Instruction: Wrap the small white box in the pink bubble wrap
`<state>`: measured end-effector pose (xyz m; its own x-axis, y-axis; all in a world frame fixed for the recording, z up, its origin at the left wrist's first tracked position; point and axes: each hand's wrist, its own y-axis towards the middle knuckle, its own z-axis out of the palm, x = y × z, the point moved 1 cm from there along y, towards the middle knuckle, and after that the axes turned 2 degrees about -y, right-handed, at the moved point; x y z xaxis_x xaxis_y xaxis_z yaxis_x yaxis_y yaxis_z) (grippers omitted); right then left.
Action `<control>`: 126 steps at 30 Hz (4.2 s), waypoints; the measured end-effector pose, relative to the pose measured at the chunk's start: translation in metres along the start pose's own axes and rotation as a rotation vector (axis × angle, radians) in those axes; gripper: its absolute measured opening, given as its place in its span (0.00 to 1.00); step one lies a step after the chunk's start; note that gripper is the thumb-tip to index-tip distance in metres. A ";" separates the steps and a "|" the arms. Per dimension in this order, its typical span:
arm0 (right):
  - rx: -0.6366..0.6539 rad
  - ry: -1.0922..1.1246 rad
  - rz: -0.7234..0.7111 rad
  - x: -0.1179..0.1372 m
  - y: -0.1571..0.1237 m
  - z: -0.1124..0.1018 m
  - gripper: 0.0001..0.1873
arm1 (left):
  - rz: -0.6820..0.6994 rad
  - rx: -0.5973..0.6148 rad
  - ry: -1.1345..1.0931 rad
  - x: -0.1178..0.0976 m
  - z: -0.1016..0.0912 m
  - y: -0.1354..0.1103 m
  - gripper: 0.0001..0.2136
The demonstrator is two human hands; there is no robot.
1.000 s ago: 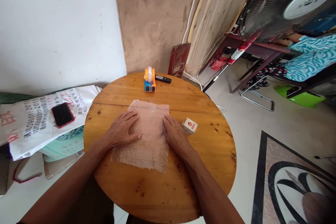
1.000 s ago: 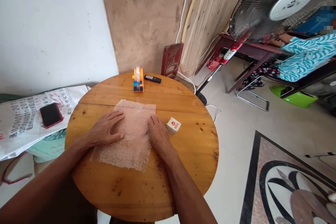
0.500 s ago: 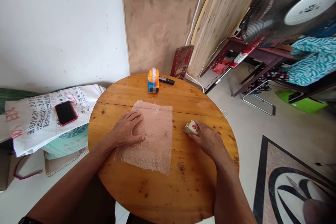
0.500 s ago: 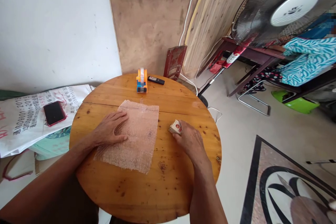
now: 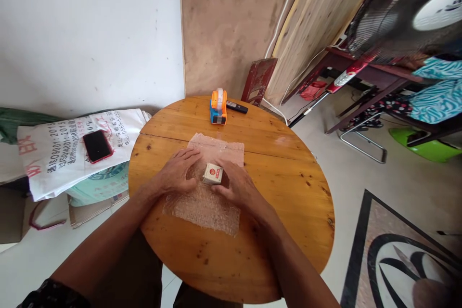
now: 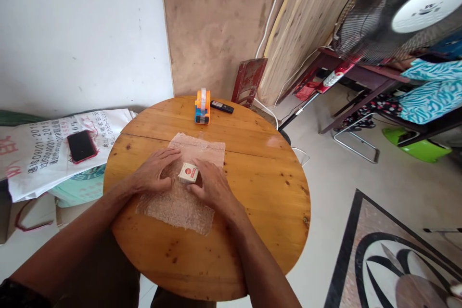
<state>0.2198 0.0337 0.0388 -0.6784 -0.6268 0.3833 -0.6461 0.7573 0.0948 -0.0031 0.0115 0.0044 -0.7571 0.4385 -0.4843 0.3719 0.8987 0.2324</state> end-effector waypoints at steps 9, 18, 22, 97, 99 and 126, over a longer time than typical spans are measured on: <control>-0.114 0.097 -0.030 -0.008 -0.008 0.006 0.30 | -0.010 0.011 -0.024 0.002 -0.003 -0.001 0.35; -0.124 0.125 -0.022 -0.005 -0.007 0.003 0.27 | 0.000 0.013 0.003 0.002 -0.002 0.000 0.35; -0.138 0.166 -0.043 -0.006 -0.007 0.002 0.25 | -0.001 0.025 0.006 0.000 -0.004 0.000 0.35; -0.242 0.876 0.327 -0.025 -0.005 0.004 0.11 | -0.396 0.055 -0.593 -0.039 -0.006 0.033 0.15; -0.242 0.791 0.301 -0.028 -0.006 0.005 0.10 | -0.399 0.084 -0.608 -0.041 -0.006 0.032 0.16; -0.352 0.179 -0.276 -0.008 -0.010 -0.003 0.13 | -0.337 0.147 -0.718 -0.042 -0.006 0.035 0.15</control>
<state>0.2333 0.0320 0.0378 -0.4074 -0.7949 0.4497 -0.6149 0.6028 0.5084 0.0384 0.0242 0.0383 -0.3302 -0.0103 -0.9438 0.2899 0.9505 -0.1119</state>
